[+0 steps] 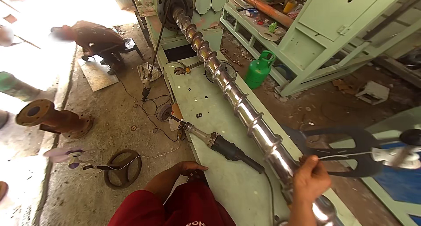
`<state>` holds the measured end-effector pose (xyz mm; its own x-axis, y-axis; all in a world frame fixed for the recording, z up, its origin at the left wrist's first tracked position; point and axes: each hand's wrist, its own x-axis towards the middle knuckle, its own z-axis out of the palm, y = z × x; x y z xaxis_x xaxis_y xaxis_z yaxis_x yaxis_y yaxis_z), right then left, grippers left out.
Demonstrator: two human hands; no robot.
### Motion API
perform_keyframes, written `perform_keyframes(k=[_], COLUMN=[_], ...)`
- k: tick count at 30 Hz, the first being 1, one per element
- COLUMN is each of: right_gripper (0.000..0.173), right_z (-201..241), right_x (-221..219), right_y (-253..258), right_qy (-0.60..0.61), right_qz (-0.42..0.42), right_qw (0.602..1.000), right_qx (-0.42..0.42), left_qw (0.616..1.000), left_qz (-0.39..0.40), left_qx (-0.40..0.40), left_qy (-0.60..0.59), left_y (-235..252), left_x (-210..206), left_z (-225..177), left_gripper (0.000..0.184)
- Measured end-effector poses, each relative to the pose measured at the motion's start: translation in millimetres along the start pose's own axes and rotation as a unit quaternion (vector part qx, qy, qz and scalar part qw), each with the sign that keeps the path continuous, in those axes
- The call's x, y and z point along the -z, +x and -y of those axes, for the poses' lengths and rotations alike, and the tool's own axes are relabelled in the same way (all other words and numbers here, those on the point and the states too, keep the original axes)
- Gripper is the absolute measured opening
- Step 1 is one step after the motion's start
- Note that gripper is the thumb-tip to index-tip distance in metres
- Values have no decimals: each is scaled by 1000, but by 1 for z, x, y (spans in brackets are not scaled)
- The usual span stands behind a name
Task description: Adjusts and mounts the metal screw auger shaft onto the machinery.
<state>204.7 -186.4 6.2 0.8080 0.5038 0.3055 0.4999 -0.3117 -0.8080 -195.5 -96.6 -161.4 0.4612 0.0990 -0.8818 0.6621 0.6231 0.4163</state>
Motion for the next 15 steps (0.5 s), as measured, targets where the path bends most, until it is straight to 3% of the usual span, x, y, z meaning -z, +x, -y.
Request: perform_keyframes(k=[5, 10, 15], right_gripper=[48, 47, 47], right_z=[3, 6, 4], right_x=[0, 1, 0], right_y=[-1, -2, -2], right_qy=[-5, -4, -8], right_qz=[3, 0, -1], right_qw=[1000, 1000, 1000], right_qx=[-8, -9, -7], left_qw=[991, 977, 975], left_qz=[-107, -203, -223], left_qx=[-5, 2, 2], left_qy=[-80, -65, 5], left_y=[6, 24, 34], left_x=[-2, -9, -14], left_z=[-3, 0, 5], left_gripper=[96, 82, 75])
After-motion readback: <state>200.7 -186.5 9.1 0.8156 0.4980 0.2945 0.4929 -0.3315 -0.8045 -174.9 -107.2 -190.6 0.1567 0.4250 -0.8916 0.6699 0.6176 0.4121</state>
